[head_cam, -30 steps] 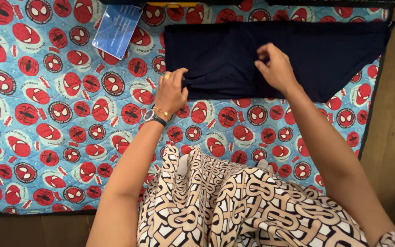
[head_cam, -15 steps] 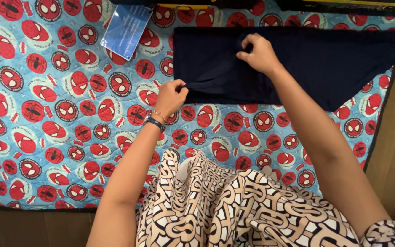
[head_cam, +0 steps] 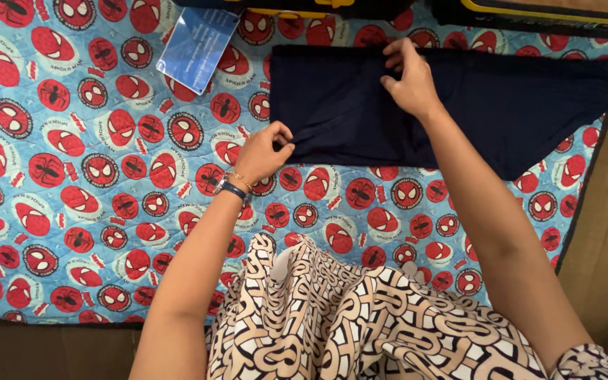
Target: The person folds a dark blue t-shirt and a light blue t-shirt on a bed with a Spider-Man patterned sheet. The person places the folded shirts into a green wardrobe shelf.
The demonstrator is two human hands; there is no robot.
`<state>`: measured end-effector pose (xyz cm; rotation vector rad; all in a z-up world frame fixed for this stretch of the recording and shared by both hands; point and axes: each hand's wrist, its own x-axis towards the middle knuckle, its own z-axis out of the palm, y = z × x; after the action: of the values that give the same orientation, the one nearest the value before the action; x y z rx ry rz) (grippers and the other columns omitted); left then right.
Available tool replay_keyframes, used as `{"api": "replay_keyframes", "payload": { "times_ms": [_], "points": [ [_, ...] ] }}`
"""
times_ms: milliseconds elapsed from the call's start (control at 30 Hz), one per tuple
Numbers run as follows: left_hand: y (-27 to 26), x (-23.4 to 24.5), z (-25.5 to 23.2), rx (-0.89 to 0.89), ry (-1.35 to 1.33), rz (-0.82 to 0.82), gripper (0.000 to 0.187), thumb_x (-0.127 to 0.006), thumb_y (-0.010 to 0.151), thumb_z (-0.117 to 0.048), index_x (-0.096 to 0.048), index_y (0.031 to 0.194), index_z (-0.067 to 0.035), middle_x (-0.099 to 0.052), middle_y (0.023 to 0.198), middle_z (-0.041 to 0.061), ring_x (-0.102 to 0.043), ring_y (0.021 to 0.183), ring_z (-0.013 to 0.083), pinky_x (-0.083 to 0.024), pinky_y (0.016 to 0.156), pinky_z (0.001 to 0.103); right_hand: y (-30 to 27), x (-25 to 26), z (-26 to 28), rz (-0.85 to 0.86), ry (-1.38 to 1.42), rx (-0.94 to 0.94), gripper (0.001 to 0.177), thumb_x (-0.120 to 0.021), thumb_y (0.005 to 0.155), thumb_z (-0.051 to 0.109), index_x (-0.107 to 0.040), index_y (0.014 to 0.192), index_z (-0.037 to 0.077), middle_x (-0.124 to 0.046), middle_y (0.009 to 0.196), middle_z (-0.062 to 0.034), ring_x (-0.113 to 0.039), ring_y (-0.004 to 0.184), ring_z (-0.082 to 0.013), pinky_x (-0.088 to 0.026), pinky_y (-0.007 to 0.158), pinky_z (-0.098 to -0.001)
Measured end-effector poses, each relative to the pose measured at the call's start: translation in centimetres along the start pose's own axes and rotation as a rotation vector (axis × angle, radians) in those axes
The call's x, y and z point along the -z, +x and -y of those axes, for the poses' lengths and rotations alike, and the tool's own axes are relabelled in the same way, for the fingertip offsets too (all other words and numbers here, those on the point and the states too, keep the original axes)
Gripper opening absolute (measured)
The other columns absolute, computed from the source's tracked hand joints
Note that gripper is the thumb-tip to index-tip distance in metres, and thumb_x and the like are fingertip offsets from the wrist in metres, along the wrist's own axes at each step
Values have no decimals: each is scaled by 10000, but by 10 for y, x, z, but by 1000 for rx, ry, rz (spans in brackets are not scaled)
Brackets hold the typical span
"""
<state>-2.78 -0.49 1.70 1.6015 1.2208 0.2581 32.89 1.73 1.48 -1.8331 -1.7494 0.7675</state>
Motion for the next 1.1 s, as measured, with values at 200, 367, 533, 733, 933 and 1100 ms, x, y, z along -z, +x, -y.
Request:
{"api": "replay_keyframes", "payload": {
  "times_ms": [200, 367, 533, 733, 933, 1100],
  "points": [
    [-2, 1, 0, -1, 93, -1, 289, -735, 847, -279, -692, 1087, -124, -778, 941, 20, -733, 836, 233, -552, 724, 365, 0, 8, 16, 123, -291, 295, 404, -731, 775, -35, -725, 1141, 136, -571, 1216, -140, -527, 1138, -377, -444, 1015, -462],
    [-4, 3, -2, -54, 150, -10, 424, -748, 848, -402, -716, 1177, -135, -767, 962, 49, -720, 833, 252, -550, 722, 384, 13, 9, 12, 69, -29, 266, 187, -774, 869, 34, -772, 1040, 108, -621, 1156, -103, -621, 1092, -292, -517, 953, -398],
    [-2, 2, -9, 36, 179, 1, 439, -720, 866, -449, -721, 1186, -149, -767, 955, 31, -730, 815, 244, -561, 709, 393, 25, 10, 17, 10, 76, 192, 162, -772, 897, 40, -771, 1057, 66, -672, 1097, -99, -654, 925, -241, -545, 826, -336],
    [1, -5, -13, -37, 298, -65, 396, -755, 823, -352, -707, 1147, -130, -760, 860, 46, -722, 799, 284, -553, 671, 423, 37, -5, 37, 26, 184, 118, 245, -715, 946, 50, -708, 1190, 32, -720, 1032, -83, -721, 905, -206, -566, 790, -298],
    [2, -8, -12, -11, 273, -125, 216, -710, 898, -312, -753, 1013, -134, -760, 829, 67, -727, 764, 289, -562, 658, 417, 20, 21, 13, -162, -182, 219, 123, -705, 986, 30, -740, 1104, 19, -739, 1038, -162, -723, 966, -325, -574, 871, -401],
    [2, -5, -23, 100, 320, -113, 264, -713, 958, -396, -758, 939, -137, -741, 789, 59, -714, 759, 278, -546, 659, 412, -17, 31, -8, 31, -158, -228, 283, -834, 900, 268, -755, 1006, 17, -738, 881, -141, -724, 821, -296, -558, 771, -408]
  ]
}}
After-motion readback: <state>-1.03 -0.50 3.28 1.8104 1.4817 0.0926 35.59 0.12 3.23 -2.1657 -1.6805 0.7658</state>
